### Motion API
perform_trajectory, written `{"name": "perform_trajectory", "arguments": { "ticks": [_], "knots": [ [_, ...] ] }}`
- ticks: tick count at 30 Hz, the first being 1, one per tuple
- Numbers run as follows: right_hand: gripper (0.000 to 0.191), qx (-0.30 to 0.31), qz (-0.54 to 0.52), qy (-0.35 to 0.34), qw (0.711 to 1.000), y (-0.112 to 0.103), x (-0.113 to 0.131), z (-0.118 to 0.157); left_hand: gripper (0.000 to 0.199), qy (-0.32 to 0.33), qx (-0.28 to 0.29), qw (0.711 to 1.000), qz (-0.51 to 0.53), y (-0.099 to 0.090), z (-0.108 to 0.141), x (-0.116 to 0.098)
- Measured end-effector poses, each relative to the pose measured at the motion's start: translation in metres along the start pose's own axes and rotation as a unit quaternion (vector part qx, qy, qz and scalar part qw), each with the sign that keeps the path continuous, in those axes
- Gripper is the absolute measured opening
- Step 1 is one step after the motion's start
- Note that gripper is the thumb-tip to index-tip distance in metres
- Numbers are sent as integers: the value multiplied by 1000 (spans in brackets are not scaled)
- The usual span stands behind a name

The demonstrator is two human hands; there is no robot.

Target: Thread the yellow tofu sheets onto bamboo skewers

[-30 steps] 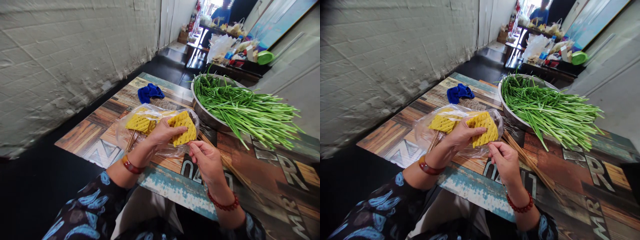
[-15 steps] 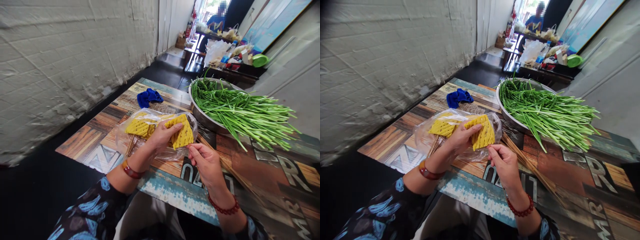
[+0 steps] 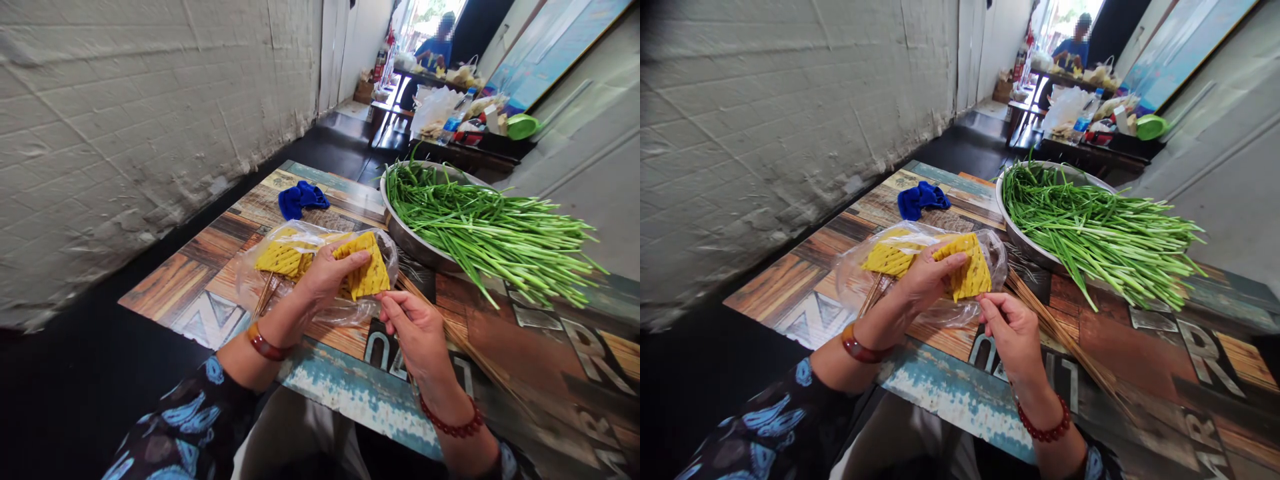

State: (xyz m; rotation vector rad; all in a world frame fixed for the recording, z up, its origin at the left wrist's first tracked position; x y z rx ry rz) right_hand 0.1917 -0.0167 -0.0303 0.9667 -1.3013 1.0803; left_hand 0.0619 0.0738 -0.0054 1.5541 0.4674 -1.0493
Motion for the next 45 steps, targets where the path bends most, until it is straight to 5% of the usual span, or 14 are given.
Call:
{"name": "perform_trajectory", "arguments": {
  "ticks": [35,45],
  "knots": [
    [24,-2,54,-6,999,-5,0,-3,33,-49,3,999,-10,1,2,8],
    [24,18,35,1,999,-6,-1,-6,32,-3,19,1000,-6,-4,-4,5]
  ]
}}
Point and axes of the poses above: each hand's wrist, its own z-axis away from the middle knuckle, its own y-axis out of the palm, x = y × z, the point moved 10 cm from there along -z, towards the middle knuckle, and after that the axes turned 3 degrees about y, right-handed, at the moved point
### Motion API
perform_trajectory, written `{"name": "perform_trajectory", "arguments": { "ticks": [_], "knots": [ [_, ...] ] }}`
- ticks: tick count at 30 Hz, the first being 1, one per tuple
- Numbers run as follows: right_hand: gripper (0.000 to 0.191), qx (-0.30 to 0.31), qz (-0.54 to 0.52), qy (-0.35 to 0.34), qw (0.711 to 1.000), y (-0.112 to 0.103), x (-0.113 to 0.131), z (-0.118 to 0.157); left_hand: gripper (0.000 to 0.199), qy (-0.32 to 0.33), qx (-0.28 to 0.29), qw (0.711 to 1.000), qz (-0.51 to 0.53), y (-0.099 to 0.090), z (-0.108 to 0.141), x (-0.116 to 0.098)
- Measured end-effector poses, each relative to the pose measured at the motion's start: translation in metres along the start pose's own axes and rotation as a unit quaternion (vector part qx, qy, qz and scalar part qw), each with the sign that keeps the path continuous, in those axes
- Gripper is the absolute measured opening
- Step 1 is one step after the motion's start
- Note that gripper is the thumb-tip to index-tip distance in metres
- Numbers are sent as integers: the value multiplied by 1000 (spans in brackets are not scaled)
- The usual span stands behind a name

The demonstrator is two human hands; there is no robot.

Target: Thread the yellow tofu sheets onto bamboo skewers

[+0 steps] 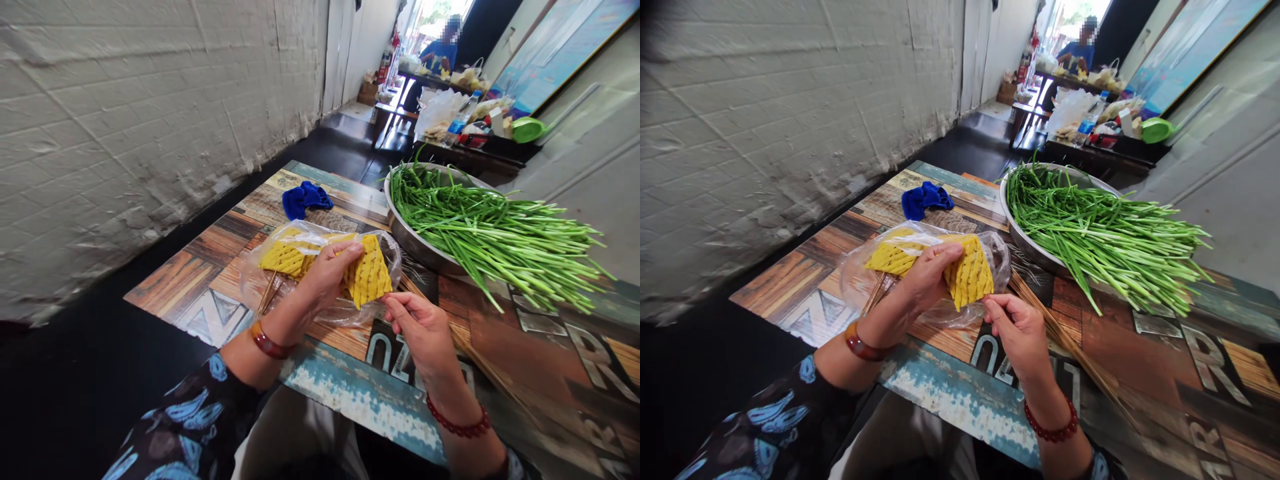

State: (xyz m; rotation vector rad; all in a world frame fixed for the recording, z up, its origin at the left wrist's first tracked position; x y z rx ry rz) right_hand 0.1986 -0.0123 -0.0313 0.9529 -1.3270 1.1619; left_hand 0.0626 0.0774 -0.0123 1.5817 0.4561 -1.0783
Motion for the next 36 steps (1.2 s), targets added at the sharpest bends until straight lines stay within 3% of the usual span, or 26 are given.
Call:
{"name": "perform_trajectory", "arguments": {
  "ticks": [13,24,36],
  "knots": [
    [22,5,-5,9,1000,0,-3,-2,37,-23,-19,999,-27,2,3,-1],
    [23,14,-4,8,1000,-1,-4,-5,36,-47,-3,999,-20,6,5,5],
    [27,2,-31,29,999,-6,-6,-9,39,-13,14,1000,-4,7,2,2]
  ]
}}
Point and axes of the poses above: each hand's wrist, its own z-axis away from the middle knuckle, its own y-axis out of the palm, x = y × z, the point moved 10 cm from there along -z, towards the middle knuckle, and after that the axes turned 3 degrees about y, right-handed, at the moved point
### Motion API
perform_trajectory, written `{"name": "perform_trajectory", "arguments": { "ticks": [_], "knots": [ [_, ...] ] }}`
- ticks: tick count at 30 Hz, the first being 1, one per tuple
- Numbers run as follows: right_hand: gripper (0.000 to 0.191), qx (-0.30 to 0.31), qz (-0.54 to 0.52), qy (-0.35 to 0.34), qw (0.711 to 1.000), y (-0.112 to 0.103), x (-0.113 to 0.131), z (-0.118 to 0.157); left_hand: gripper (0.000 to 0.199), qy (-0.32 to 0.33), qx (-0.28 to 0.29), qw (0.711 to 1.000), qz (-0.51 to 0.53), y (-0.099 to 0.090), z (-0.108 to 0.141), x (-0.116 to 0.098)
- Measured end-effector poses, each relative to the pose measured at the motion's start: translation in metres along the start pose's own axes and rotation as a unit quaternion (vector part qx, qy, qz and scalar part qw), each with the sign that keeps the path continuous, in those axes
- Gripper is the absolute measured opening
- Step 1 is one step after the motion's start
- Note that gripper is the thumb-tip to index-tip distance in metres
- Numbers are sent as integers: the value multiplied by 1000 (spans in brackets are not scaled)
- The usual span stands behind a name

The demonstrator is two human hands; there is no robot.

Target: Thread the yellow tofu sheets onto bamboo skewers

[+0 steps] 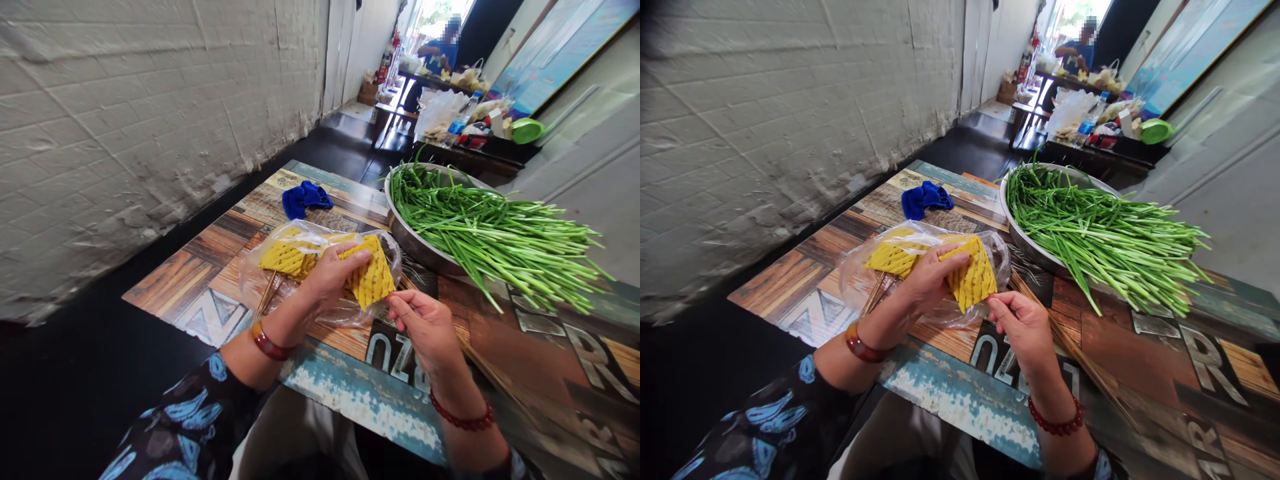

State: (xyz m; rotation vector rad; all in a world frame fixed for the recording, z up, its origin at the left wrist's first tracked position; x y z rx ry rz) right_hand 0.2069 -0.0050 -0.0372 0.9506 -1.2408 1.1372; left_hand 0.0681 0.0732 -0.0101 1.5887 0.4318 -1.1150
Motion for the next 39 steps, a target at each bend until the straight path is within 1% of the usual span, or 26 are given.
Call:
{"name": "perform_trajectory", "arguments": {
  "ticks": [5,11,17,24,27,30,34,36,39],
  "knots": [
    [24,-4,21,-20,1000,-5,3,-1,39,21,-14,1000,18,-2,-1,-5],
    [23,-10,64,-37,997,-7,6,0,40,33,-25,999,-9,-5,-2,-5],
    [24,-11,72,-50,996,-6,10,1,40,28,-23,999,-26,-7,-2,-1],
    [24,-11,73,-51,996,-5,12,3,37,33,-49,997,-39,-7,2,-6],
    [24,-10,77,-46,996,-5,10,3,34,32,-50,997,-50,-8,1,-5],
    [25,1,70,-41,997,-5,6,1,32,37,-50,997,-45,-10,0,-7],
    [26,30,68,-28,997,-6,3,0,34,35,-56,998,-11,-12,0,-9],
    [26,26,74,-27,997,-9,3,-1,35,35,-54,998,-6,-12,0,-10],
    [27,9,85,-43,995,-14,5,-2,36,30,-51,998,-7,-11,0,-9]
  ]
}}
Point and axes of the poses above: each hand's wrist, its own z-axis away from the middle knuckle, its own y-axis out of the palm, x = y × z, the point moved 10 cm from there along -z, towards the middle knuckle, and after that the axes turned 3 degrees about y, right-handed, at the moved point
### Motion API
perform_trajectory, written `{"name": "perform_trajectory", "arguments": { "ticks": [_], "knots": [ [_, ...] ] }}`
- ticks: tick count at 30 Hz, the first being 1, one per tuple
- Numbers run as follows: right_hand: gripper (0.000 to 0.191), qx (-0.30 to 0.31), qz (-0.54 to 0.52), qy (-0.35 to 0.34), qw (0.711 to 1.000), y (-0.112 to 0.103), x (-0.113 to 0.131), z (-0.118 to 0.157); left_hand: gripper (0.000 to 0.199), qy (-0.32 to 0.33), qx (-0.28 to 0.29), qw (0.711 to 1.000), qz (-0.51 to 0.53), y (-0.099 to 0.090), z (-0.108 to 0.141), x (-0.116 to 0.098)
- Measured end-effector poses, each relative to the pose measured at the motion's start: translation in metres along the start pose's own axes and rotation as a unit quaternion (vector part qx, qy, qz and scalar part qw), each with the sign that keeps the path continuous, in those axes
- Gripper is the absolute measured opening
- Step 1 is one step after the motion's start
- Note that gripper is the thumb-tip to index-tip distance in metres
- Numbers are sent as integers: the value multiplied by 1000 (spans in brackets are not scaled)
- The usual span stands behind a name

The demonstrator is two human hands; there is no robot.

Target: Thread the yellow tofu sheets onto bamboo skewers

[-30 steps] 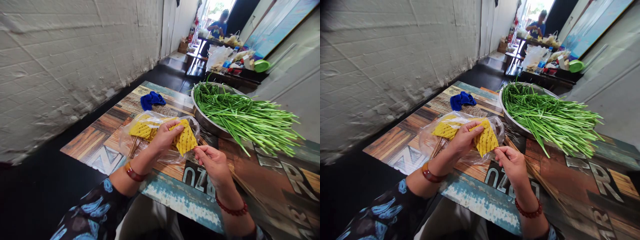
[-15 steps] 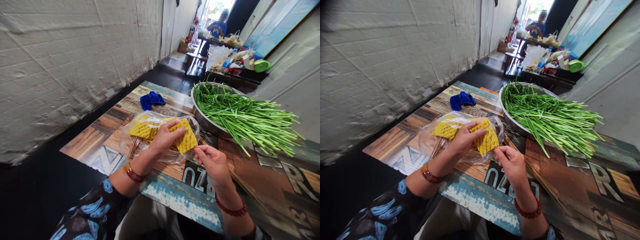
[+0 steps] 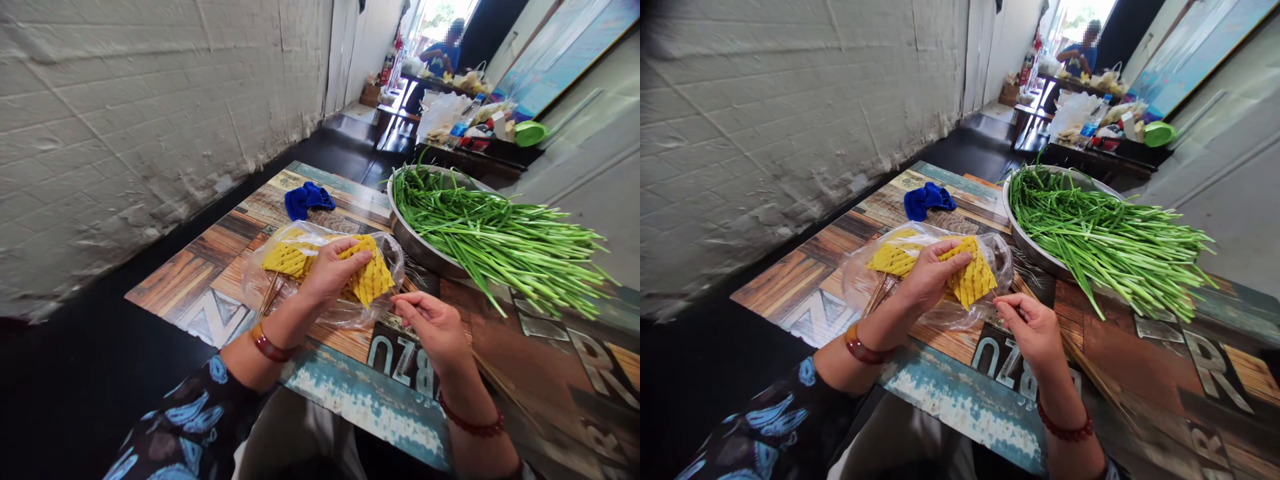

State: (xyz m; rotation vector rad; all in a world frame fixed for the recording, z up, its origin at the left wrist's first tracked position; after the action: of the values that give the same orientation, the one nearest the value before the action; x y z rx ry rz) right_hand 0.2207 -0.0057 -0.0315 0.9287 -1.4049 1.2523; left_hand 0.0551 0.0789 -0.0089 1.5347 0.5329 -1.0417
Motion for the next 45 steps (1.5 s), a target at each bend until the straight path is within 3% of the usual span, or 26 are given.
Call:
{"name": "perform_trajectory", "arguments": {
  "ticks": [21,32,45],
  "knots": [
    [25,-21,64,-36,997,-1,4,-1,38,-42,-5,999,12,4,4,5],
    [25,-24,35,-36,998,-4,6,-1,33,31,6,999,-13,1,-1,-6],
    [19,-25,70,-70,995,-3,16,1,32,27,3,999,-31,0,-1,-3]
  ]
}}
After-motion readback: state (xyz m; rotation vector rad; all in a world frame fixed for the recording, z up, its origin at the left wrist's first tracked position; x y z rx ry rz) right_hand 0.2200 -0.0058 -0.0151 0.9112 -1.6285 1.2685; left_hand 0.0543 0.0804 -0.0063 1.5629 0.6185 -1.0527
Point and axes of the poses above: each hand's wrist, its own z-axis away from the middle knuckle, its own y-axis out of the palm, x = y × z, the point moved 10 cm from there along -z, towards the middle knuckle, and after that the axes turned 3 degrees about y, right-handed, at the moved point
